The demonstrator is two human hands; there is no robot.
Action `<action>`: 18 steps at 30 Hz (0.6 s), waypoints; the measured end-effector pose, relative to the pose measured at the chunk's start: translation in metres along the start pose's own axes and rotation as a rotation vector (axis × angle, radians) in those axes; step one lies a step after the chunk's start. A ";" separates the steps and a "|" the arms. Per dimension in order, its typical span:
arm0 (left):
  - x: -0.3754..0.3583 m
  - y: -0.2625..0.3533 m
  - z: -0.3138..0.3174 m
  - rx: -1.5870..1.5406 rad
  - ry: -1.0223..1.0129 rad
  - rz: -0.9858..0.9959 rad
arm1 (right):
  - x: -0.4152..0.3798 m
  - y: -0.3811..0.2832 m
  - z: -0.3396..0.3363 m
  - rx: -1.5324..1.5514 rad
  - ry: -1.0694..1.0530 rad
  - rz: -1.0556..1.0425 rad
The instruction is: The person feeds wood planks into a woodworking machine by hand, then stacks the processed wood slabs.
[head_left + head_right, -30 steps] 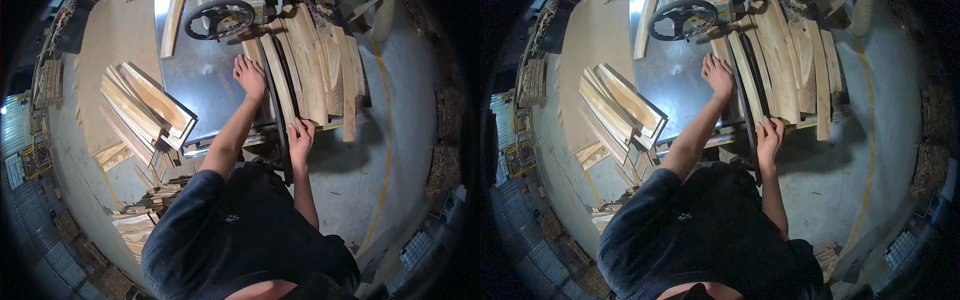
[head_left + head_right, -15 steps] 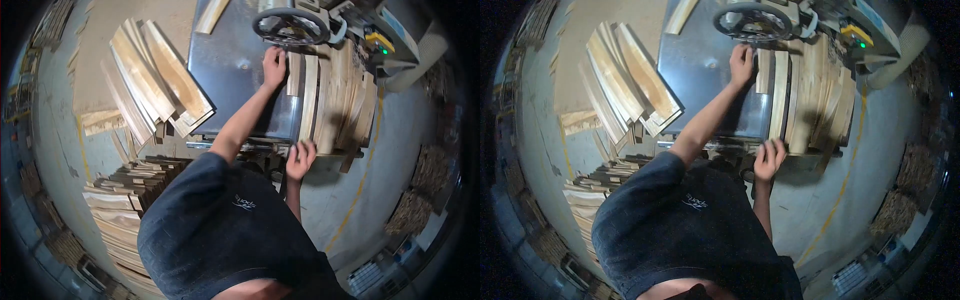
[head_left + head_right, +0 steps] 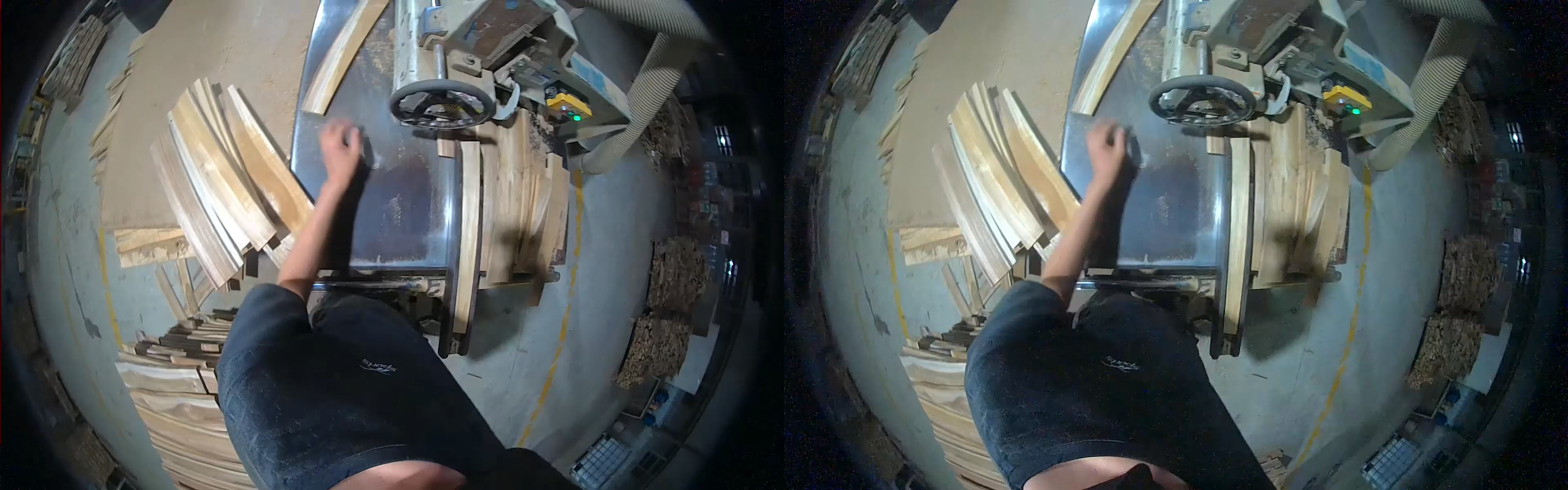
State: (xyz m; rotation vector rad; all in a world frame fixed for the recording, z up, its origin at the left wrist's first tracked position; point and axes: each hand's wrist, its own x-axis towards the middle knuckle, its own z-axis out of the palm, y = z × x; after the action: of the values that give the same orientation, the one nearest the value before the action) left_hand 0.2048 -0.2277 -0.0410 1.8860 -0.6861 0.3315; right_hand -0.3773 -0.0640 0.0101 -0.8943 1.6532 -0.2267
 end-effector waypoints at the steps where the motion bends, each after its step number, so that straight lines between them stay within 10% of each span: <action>1: 0.024 -0.011 0.007 0.111 -0.006 -0.046 | -0.002 0.002 -0.001 -0.001 0.001 0.010; 6: 0.092 -0.043 0.017 0.656 -0.201 -0.114 | -0.009 0.011 -0.001 0.011 -0.015 0.054; 18: -0.003 -0.006 0.005 0.682 -0.116 0.016 | -0.014 0.037 -0.016 0.041 -0.088 0.061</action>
State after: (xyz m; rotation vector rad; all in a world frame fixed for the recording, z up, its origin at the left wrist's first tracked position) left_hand 0.2055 -0.2295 -0.0489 2.5620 -0.7207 0.5144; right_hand -0.4073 -0.0347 0.0041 -0.8112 1.5861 -0.1761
